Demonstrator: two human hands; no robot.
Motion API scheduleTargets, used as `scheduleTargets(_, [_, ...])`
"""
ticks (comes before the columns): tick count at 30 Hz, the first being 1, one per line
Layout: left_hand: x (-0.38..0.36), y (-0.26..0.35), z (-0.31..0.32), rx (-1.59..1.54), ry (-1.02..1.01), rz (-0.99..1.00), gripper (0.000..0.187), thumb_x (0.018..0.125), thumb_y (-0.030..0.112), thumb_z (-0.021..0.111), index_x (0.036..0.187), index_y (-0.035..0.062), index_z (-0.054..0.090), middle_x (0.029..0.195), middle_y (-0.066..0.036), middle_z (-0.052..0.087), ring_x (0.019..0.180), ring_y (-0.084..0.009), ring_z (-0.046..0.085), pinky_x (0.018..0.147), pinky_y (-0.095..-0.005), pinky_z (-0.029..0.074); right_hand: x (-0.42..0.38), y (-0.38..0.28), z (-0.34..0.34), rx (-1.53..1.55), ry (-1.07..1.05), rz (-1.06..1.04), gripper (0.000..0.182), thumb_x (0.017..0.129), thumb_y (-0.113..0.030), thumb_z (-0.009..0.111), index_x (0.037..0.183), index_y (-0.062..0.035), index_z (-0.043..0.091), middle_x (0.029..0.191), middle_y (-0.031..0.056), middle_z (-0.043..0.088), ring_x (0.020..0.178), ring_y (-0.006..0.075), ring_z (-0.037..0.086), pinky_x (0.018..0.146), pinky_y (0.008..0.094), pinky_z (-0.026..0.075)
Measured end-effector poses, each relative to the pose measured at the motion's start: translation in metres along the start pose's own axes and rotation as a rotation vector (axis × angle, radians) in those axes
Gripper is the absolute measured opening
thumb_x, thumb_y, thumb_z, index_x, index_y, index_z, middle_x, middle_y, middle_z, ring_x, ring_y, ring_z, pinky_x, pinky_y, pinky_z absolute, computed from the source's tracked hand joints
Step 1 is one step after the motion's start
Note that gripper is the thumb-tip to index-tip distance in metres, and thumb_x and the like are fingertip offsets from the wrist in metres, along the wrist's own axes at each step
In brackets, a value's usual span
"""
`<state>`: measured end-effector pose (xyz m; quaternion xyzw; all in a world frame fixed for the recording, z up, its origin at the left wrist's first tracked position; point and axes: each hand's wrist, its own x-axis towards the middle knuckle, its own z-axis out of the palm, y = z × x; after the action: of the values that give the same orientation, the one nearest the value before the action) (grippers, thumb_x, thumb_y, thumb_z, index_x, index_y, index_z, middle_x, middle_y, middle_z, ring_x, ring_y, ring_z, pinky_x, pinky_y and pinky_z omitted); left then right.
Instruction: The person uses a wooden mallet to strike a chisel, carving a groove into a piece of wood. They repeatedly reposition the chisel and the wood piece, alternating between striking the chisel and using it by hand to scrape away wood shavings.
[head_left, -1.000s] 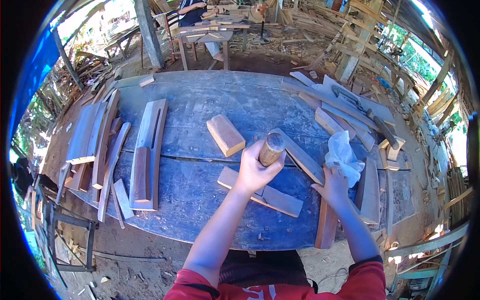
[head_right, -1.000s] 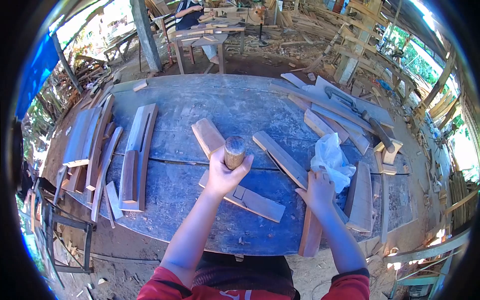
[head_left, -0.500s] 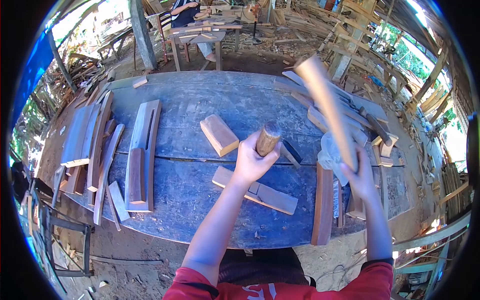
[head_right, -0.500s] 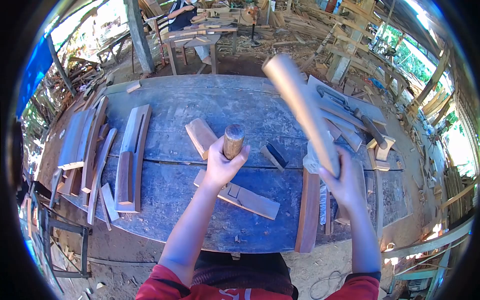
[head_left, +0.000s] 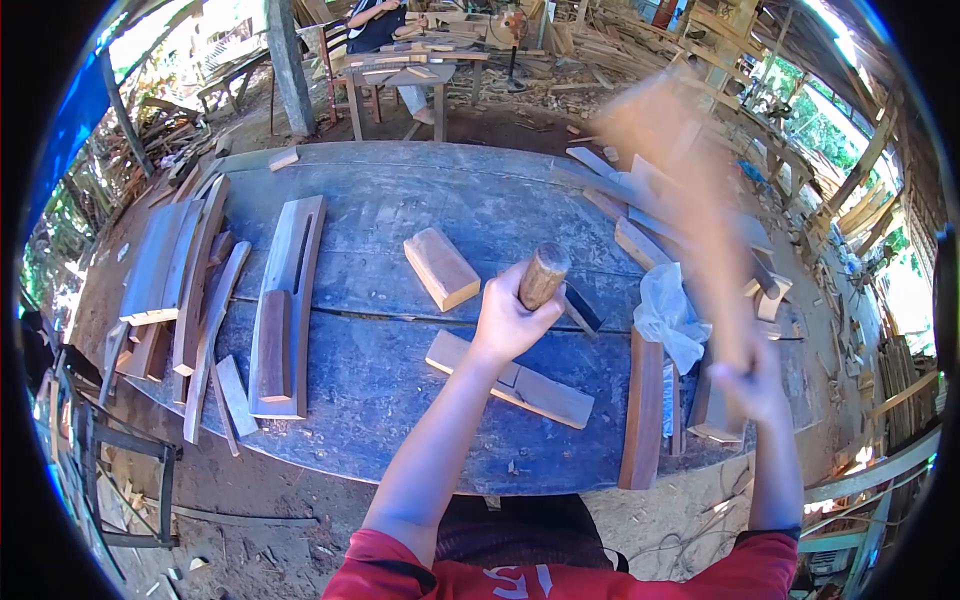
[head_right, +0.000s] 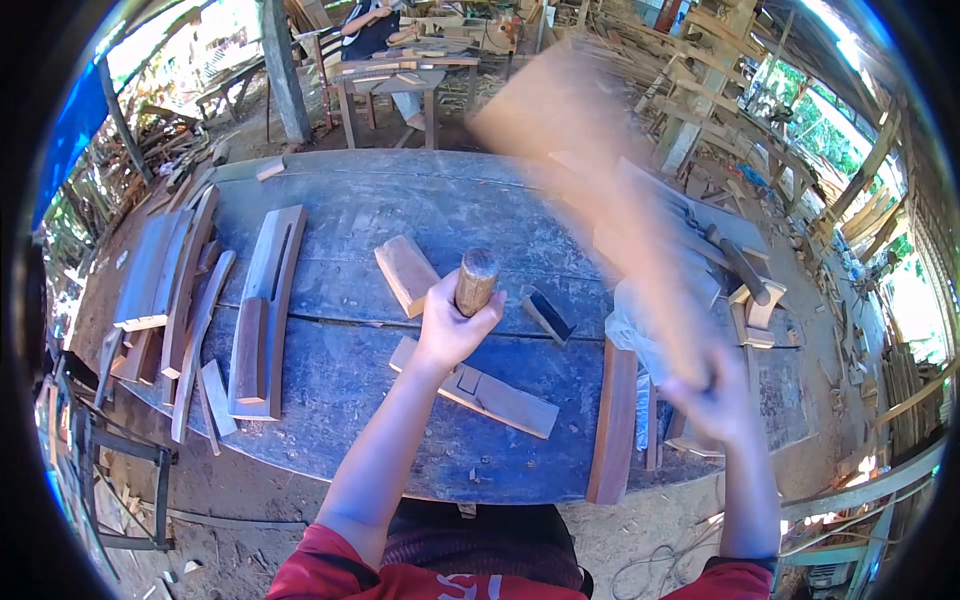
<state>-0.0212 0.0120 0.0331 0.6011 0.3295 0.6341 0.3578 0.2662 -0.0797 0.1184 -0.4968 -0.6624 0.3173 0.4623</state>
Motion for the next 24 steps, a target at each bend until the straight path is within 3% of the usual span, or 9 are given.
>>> scheduleTargets(2, [-0.001, 0.0, 0.0, -0.012, 0.011, 0.004, 0.014, 0.075, 0.007, 0.063, 0.075, 0.0037, 0.05, 0.065, 0.002, 0.048, 0.061, -0.0049, 0.043, 0.053, -0.0232, 0.038, 0.006, -0.025, 0.018, -0.534, -0.359, -0.025, 0.066, 0.068, -0.03, 0.072, 0.119, 0.0037, 0.046, 0.099, 0.0094, 0.056, 0.089, 0.019, 0.052, 0.083, 0.0315, 0.04])
scheduleTargets(8, [-0.002, 0.0, -0.003, 0.04, -0.009, 0.016, 0.013, 0.074, 0.007, 0.064, 0.078, 0.0021, 0.052, 0.066, 0.002, 0.049, 0.062, -0.0047, 0.043, 0.054, -0.0236, 0.038, 0.006, 0.01, 0.0, -0.016, 0.021, -0.001, 0.06, 0.067, -0.03, 0.073, 0.115, -0.0019, 0.051, 0.095, 0.0051, 0.055, 0.087, 0.0171, 0.052, 0.079, 0.031, 0.04])
scheduleTargets(11, [-0.002, -0.002, 0.0, -0.008, 0.013, 0.028, 0.014, 0.074, 0.006, 0.063, 0.075, 0.0034, 0.05, 0.065, 0.002, 0.048, 0.061, -0.0051, 0.042, 0.054, -0.0238, 0.038, 0.011, -0.02, 0.031, -0.634, -0.325, -0.17, 0.066, 0.066, -0.027, 0.073, 0.122, -0.002, 0.048, 0.088, 0.0067, 0.056, 0.08, 0.0162, 0.051, 0.073, 0.0307, 0.04])
scheduleTargets(14, [-0.004, -0.002, -0.004, -0.007, -0.001, 0.002, 0.012, 0.074, 0.006, 0.063, 0.076, 0.003, 0.051, 0.066, 0.002, 0.049, 0.062, -0.0051, 0.043, 0.055, -0.0241, 0.038, 0.016, -0.018, 0.02, -0.657, -0.27, -0.31, 0.069, 0.067, -0.027, 0.072, 0.126, -0.002, 0.045, 0.083, 0.0075, 0.054, 0.079, 0.0166, 0.051, 0.072, 0.031, 0.041])
scheduleTargets(16, [-0.004, -0.001, -0.005, 0.01, -0.003, -0.003, 0.014, 0.071, 0.007, 0.064, 0.079, 0.0012, 0.054, 0.066, -0.002, 0.052, 0.062, -0.0066, 0.047, 0.056, -0.0252, 0.041, 0.013, -0.007, 0.017, -0.509, -0.135, -0.289, 0.069, 0.067, -0.028, 0.072, 0.125, -0.0017, 0.046, 0.081, 0.0072, 0.054, 0.078, 0.0163, 0.051, 0.072, 0.0311, 0.041])
scheduleTargets(18, [-0.002, 0.0, -0.005, 0.023, -0.003, -0.006, 0.018, 0.069, 0.008, 0.064, 0.082, -0.0007, 0.056, 0.067, -0.005, 0.056, 0.063, -0.0081, 0.051, 0.058, -0.0263, 0.044, 0.008, 0.001, 0.014, 0.15, 0.132, -0.053, 0.071, 0.067, -0.029, 0.072, 0.126, -0.001, 0.045, 0.081, 0.008, 0.055, 0.078, 0.0167, 0.052, 0.072, 0.0312, 0.041])
scheduleTargets(20, [-0.002, 0.002, -0.005, 0.029, -0.019, -0.005, 0.017, 0.069, 0.007, 0.064, 0.082, -0.0007, 0.056, 0.067, -0.005, 0.055, 0.062, -0.0082, 0.05, 0.057, -0.0259, 0.043, 0.011, 0.0, 0.021, 0.291, 0.093, -0.074, 0.071, 0.068, -0.028, 0.072, 0.127, -0.0013, 0.044, 0.083, 0.0082, 0.056, 0.078, 0.0182, 0.053, 0.075, 0.0312, 0.041])
scheduleTargets(22, [-0.003, -0.002, -0.003, 0.025, 0.008, 0.032, 0.015, 0.069, 0.007, 0.063, 0.081, -0.0004, 0.056, 0.066, -0.004, 0.054, 0.062, -0.0082, 0.049, 0.056, -0.0256, 0.043, 0.013, -0.008, 0.027, -0.608, -0.348, -0.202, 0.07, 0.068, -0.026, 0.072, 0.128, -0.0021, 0.043, 0.086, 0.008, 0.056, 0.079, 0.0194, 0.053, 0.077, 0.0312, 0.04])
scheduleTargets(24, [-0.003, -0.003, -0.001, 0.009, 0.021, 0.064, 0.014, 0.07, 0.006, 0.063, 0.079, -0.0002, 0.055, 0.065, -0.004, 0.053, 0.061, -0.0081, 0.048, 0.056, -0.0254, 0.042, 0.008, -0.008, 0.024, -0.491, -0.359, -0.017, 0.07, 0.068, -0.023, 0.072, 0.128, -0.0031, 0.043, 0.092, 0.0084, 0.057, 0.083, 0.0195, 0.053, 0.08, 0.0307, 0.039])
